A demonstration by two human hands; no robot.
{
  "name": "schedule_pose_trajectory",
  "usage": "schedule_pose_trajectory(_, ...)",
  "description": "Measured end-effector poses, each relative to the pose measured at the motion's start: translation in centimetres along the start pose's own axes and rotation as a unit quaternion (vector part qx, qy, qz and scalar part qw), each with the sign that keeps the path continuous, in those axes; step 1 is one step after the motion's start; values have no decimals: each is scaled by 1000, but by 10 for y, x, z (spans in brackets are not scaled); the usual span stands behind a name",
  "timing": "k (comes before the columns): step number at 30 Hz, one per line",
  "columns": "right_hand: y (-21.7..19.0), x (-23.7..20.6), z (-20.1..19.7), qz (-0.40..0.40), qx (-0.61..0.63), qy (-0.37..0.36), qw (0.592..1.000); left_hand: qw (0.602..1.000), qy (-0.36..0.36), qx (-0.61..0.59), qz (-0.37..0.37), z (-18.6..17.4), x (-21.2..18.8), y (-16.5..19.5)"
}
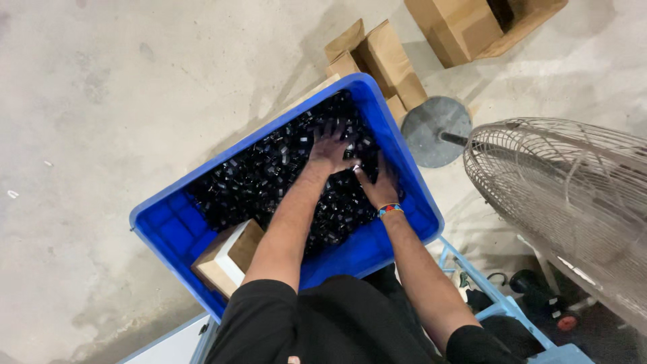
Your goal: The person loads small black components into the slots of a benchtop machine, pulls the red-handled lever to cycle the machine, and removes the processed parts onto the green tray. They place finished parts into a small cardboard box, then refill components from a large blue bin and resume cycling the machine.
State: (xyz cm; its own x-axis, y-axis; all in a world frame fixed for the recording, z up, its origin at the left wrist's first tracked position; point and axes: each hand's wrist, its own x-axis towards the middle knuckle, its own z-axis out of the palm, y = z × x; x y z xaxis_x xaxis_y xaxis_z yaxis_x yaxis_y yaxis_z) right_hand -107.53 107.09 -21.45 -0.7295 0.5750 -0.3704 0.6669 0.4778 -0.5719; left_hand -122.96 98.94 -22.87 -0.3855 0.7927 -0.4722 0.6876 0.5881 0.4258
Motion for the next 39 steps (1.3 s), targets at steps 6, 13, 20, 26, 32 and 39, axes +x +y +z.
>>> schedule_pose_trajectory(6,-19,3,11,4,-114,-26,993,997,-10,50,55,7,-13,-11)
schedule_pose_trajectory(13,-14,-30,47,32,-89,-42,995,993,-32,31,106,34,-21,-37)
schedule_pose_trajectory(20,-9,-59,64,53,-94,-101,989,983,50,20,176,54,-54,-54)
schedule_pose_trajectory(26,-10,-91,81,0,-27,-110,994,987,38,-32,151,65,-88,-57)
schedule_pose_trajectory(32,-12,-121,98,-12,-30,-174,984,992,-18,-48,113,73,-127,-74)
schedule_pose_trajectory(39,-32,-172,120,-198,-77,-269,939,980,-37,-42,192,82,-201,-88)
